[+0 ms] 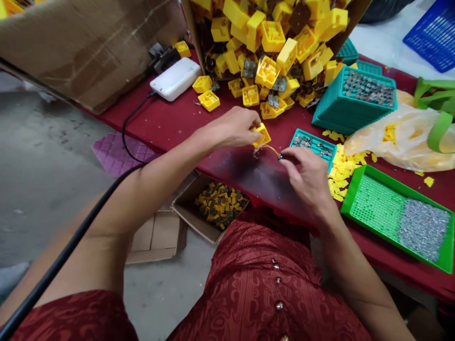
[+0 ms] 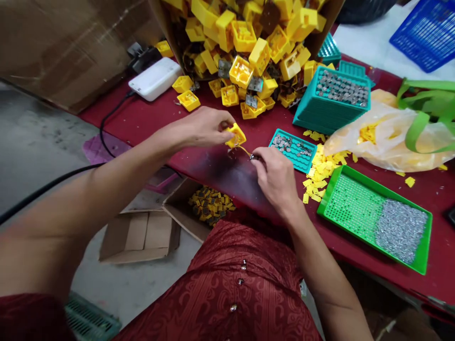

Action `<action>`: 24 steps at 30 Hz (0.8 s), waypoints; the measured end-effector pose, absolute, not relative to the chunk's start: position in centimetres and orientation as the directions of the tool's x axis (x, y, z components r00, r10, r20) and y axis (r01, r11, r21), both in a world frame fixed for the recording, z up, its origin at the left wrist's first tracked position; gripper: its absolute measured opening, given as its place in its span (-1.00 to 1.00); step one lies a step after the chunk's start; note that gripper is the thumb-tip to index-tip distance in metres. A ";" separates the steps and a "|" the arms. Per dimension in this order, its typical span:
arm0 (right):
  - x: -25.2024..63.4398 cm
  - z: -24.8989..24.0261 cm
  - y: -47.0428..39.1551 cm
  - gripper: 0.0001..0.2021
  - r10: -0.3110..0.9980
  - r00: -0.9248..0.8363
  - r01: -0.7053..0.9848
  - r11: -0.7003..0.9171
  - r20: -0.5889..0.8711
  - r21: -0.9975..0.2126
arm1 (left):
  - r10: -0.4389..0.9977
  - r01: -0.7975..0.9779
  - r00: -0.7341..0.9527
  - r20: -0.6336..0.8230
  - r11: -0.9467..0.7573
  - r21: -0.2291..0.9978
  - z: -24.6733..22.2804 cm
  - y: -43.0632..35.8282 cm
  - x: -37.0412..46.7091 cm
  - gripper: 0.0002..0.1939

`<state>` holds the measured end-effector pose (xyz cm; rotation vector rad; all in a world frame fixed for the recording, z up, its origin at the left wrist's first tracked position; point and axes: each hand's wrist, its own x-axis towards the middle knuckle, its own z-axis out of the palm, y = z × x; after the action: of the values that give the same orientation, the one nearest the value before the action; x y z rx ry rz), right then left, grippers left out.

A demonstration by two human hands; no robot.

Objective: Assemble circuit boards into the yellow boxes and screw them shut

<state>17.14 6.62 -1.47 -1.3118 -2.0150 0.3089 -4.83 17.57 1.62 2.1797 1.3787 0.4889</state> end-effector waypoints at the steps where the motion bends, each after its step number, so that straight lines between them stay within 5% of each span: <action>1: 17.7 -0.8 6.1 -0.84 0.850 -0.215 0.697 0.478 0.481 -0.535 | 0.902 0.715 0.431 -0.032 -0.319 0.622 1.5 17.2 -5.0 -0.91; 8: 19.3 0.8 5.6 -0.78 0.856 -0.179 0.756 0.435 0.485 -0.489 | 0.680 0.555 0.578 -0.450 0.076 0.828 0.2 14.2 -5.4 -0.78; 14: 19.2 -0.7 5.5 -0.85 0.910 -0.137 0.720 0.363 0.391 -0.592 | 0.487 0.386 0.495 -0.720 0.619 0.684 0.9 10.5 -4.7 -0.74; 19: 19.6 -1.3 4.3 -0.90 0.963 -0.001 0.581 0.219 0.268 -0.784 | 0.389 0.100 0.602 -0.697 0.830 0.549 0.8 7.4 -3.9 -0.75; 24: 20.1 -1.2 2.8 -0.92 0.981 0.100 0.332 0.124 0.166 -0.935 | 0.455 -0.130 0.632 -0.627 0.860 0.493 -0.2 5.8 -2.1 -0.73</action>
<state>20.13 2.78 -1.22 -1.3866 -1.4124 0.8301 -2.14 5.76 -0.16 0.4276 0.8241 0.3467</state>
